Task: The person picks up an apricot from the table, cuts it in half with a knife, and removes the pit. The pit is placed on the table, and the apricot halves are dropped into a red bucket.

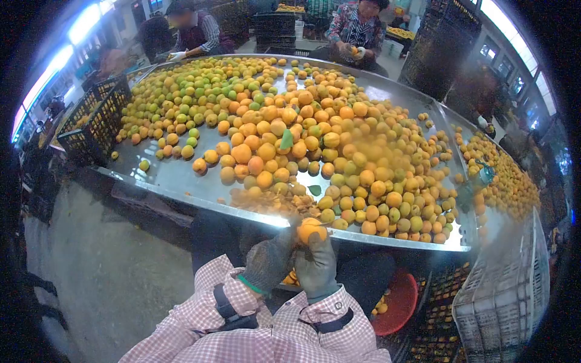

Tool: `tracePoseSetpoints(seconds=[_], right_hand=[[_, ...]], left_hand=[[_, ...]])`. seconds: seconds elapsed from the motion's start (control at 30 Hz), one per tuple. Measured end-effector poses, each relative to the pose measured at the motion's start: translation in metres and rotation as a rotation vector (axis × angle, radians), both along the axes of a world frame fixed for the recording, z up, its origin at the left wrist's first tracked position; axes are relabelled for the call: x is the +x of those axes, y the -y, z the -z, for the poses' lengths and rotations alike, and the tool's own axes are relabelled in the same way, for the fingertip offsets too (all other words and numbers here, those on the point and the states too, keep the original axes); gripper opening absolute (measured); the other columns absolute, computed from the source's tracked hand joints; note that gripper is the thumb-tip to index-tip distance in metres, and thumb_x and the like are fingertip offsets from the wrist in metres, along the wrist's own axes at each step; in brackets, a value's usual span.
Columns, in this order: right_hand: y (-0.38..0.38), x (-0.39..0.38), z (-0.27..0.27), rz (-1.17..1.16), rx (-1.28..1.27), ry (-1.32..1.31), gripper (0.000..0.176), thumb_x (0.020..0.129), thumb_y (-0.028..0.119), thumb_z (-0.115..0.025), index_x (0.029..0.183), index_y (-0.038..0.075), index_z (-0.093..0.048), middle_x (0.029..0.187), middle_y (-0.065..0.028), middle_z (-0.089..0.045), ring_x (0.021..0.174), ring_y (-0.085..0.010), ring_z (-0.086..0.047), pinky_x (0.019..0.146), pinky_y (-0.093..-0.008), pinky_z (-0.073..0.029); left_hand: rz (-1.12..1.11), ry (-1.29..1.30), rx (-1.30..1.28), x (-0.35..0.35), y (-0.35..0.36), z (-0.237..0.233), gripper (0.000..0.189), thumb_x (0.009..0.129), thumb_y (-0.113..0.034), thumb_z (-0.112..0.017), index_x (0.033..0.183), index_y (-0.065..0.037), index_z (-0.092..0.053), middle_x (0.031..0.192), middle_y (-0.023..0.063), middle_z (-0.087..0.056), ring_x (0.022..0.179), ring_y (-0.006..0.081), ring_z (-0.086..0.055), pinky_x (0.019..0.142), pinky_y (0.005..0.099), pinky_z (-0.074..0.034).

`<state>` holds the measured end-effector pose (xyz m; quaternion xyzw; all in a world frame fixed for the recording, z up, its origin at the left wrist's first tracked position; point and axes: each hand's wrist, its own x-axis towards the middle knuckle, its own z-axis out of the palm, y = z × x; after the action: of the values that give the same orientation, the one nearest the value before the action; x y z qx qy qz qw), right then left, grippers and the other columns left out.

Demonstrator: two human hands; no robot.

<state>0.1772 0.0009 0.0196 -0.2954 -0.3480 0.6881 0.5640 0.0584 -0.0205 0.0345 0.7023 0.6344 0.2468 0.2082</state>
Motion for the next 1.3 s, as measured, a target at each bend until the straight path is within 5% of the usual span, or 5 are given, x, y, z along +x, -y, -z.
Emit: tracePoseSetpoints(seconds=[0.43,0.57,0.63,0.67,1.3], right_hand=[[-0.001,0.068,-0.018,-0.047,-0.126,-0.246,0.053,0.082,0.002,-0.059,0.130,0.007,-0.037,0.109,-0.0112,-0.056,0.101,-0.0239,-0.056,0.085,-0.0345,-0.049],[0.014,0.069,-0.026,-0.151,-0.231,-0.064,0.053,0.079,0.008,-0.066,0.126,0.004,-0.042,0.112,-0.0131,-0.054,0.093,-0.0202,-0.059,0.076,-0.0303,-0.053],[0.020,0.070,-0.022,-0.147,-0.030,0.213,0.050,0.080,0.017,-0.069,0.122,0.004,-0.045,0.109,-0.0096,-0.054,0.096,-0.0168,-0.056,0.078,-0.0286,-0.050],[0.023,0.070,-0.025,-0.093,0.109,0.506,0.053,0.076,0.022,-0.074,0.118,0.004,-0.047,0.108,-0.0082,-0.053,0.093,-0.0143,-0.055,0.080,-0.0269,-0.048],[0.052,0.038,-0.030,0.178,0.308,0.718,0.065,0.063,0.031,-0.082,0.112,0.004,-0.049,0.105,-0.0120,-0.047,0.097,-0.0263,-0.049,0.087,-0.0358,-0.040]], left_hand=[[-0.102,0.341,0.023,-0.032,-0.004,-0.016,0.040,0.079,-0.012,-0.065,0.116,-0.008,-0.048,0.082,0.0106,-0.061,0.073,0.0266,-0.063,0.060,0.0365,-0.049],[0.153,0.225,0.152,-0.020,0.004,-0.022,0.039,0.082,-0.011,-0.056,0.120,-0.008,-0.049,0.127,0.0138,-0.048,0.061,0.0280,-0.061,0.057,0.0313,-0.053],[0.198,-0.036,0.112,-0.016,0.009,-0.029,0.042,0.083,-0.014,-0.056,0.124,-0.011,-0.048,0.125,0.0136,-0.050,0.066,0.0273,-0.063,0.058,0.0312,-0.053],[0.131,0.149,0.058,-0.014,0.014,-0.019,0.044,0.079,-0.013,-0.064,0.119,-0.012,-0.048,0.083,0.0148,-0.063,0.070,0.0350,-0.063,0.058,0.0409,-0.050],[0.247,-0.076,0.147,-0.024,0.035,0.004,0.038,0.067,-0.029,-0.073,0.096,-0.008,-0.057,0.074,0.0104,-0.059,0.066,0.0316,-0.061,0.054,0.0405,-0.046]])
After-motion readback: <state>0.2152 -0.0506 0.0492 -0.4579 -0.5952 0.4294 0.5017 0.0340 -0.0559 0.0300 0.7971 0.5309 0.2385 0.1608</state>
